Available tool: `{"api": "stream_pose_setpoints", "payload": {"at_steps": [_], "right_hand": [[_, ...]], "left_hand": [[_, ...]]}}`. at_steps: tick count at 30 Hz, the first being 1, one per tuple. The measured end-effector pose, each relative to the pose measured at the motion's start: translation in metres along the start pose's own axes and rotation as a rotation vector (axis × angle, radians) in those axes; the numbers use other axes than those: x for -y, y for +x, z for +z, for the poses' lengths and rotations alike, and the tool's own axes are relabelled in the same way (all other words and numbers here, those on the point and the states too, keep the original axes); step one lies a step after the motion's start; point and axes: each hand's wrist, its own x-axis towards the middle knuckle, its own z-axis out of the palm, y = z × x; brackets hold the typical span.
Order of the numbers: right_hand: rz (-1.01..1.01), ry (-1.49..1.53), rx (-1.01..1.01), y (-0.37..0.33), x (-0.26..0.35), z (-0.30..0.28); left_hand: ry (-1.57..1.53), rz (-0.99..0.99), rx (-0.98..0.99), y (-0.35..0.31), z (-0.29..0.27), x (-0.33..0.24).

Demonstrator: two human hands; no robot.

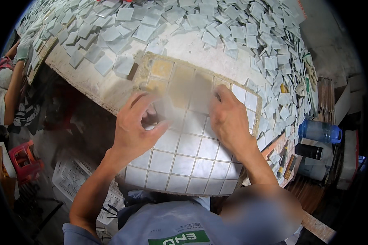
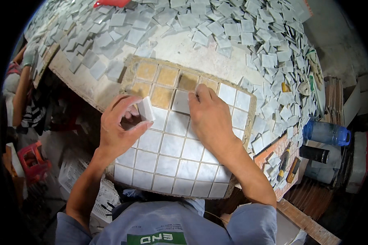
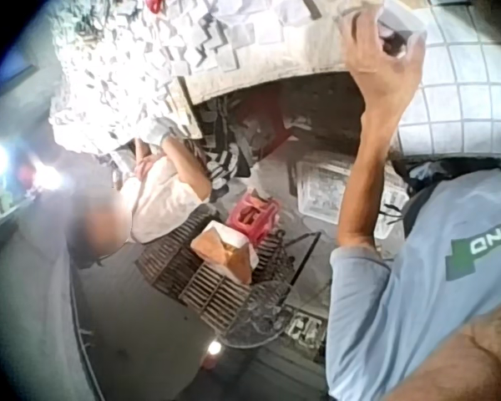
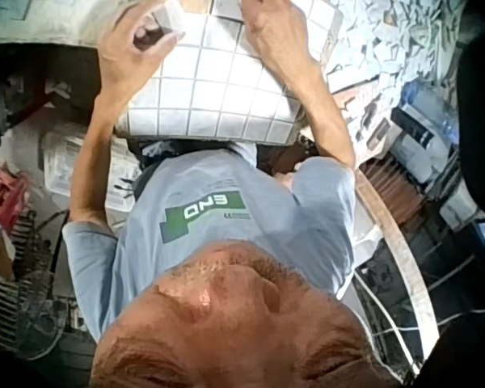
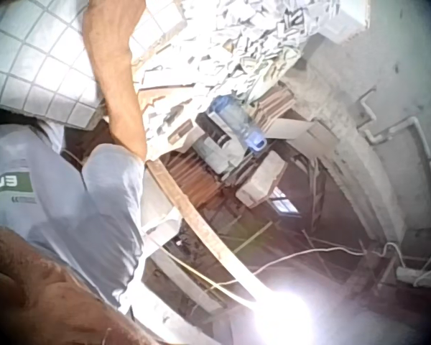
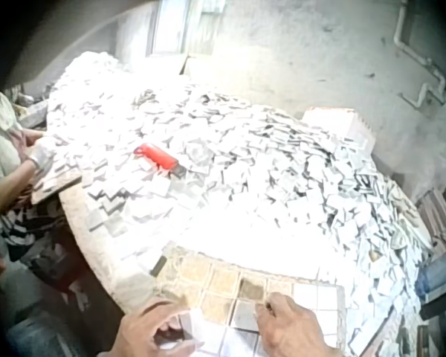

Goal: The person places small square tiles one by one onto a mesh-backed tile sheet, aligning them in a grid pattern. The hands pick tiles from a nearby pile and press them into place on the sheet.

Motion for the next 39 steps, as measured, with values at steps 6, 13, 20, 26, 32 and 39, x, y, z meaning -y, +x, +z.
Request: {"api": "stream_pose_setpoints", "payload": {"at_steps": [6, 13, 20, 26, 32, 39], "right_hand": [[0.08, -0.008, 0.027, 0.002, 0.009, 0.007], [0.254, 0.446, 0.088, -0.005, -0.001, -0.006], [0.231, 0.474, -0.004, -0.012, 0.004, 0.006], [0.302, 0.685, -0.021, -0.014, -0.004, 0.008], [0.293, 0.727, -0.012, -0.017, -0.009, 0.006], [0.315, 0.749, 0.005, -0.018, -0.011, 0.007]], "left_hand": [[0.004, -0.014, 0.0, 0.001, 0.001, -0.004], [0.014, -0.025, -0.007, 0.001, 0.002, -0.004], [-0.101, -0.123, -0.003, 0.006, 0.003, -0.011], [0.268, 0.179, 0.125, 0.047, 0.011, -0.007], [0.19, 0.122, 0.359, 0.068, 0.005, 0.005], [0.153, 0.117, 0.26, 0.055, 0.013, 0.002]]}}
